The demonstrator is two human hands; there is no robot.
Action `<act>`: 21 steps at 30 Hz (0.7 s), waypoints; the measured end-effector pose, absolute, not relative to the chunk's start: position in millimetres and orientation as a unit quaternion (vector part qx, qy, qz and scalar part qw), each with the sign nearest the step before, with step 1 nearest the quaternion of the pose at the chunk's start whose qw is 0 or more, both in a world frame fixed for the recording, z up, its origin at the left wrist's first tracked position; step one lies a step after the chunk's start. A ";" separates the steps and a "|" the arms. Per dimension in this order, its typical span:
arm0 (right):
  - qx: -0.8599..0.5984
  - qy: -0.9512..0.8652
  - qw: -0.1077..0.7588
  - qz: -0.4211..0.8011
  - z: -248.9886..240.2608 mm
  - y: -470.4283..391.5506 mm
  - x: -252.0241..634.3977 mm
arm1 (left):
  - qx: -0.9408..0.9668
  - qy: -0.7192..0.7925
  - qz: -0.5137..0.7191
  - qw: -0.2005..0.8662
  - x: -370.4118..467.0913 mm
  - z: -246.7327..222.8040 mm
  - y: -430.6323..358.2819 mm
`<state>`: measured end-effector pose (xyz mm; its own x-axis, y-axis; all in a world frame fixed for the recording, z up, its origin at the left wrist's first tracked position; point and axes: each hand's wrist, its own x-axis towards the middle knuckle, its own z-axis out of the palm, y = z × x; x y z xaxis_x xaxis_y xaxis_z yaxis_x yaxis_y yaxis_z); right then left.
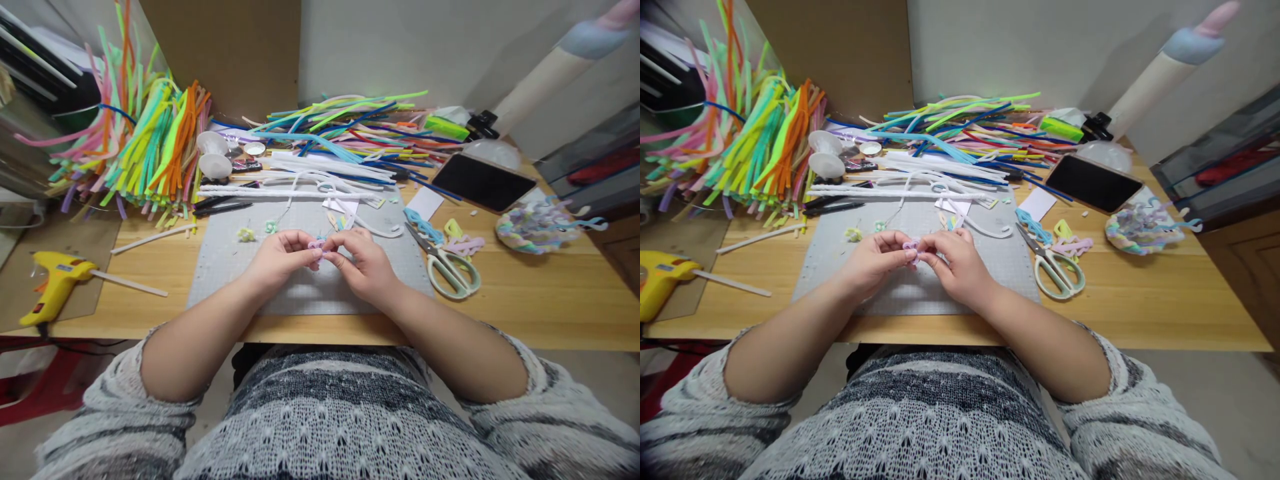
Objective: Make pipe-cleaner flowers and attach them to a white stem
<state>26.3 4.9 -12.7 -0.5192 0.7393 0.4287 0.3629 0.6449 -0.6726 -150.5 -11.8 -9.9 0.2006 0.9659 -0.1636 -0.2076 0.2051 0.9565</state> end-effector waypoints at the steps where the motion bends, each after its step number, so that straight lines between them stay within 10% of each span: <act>1: -0.329 -0.832 0.362 0.261 -13.0 5.0 26.2 | 0.435 0.434 0.459 0.642 -150.6 -10.3 -11.6; 21: -0.327 -0.821 0.425 0.195 -21.2 -0.2 21.1 | 0.486 0.469 0.484 0.557 -142.9 -8.1 -15.4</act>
<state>21.1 -0.2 -21.2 -0.4241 0.7034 0.5705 0.3719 0.7096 -0.5985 -142.9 -15.4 -8.1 0.0912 0.9944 -0.0527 -0.0826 0.0603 0.9948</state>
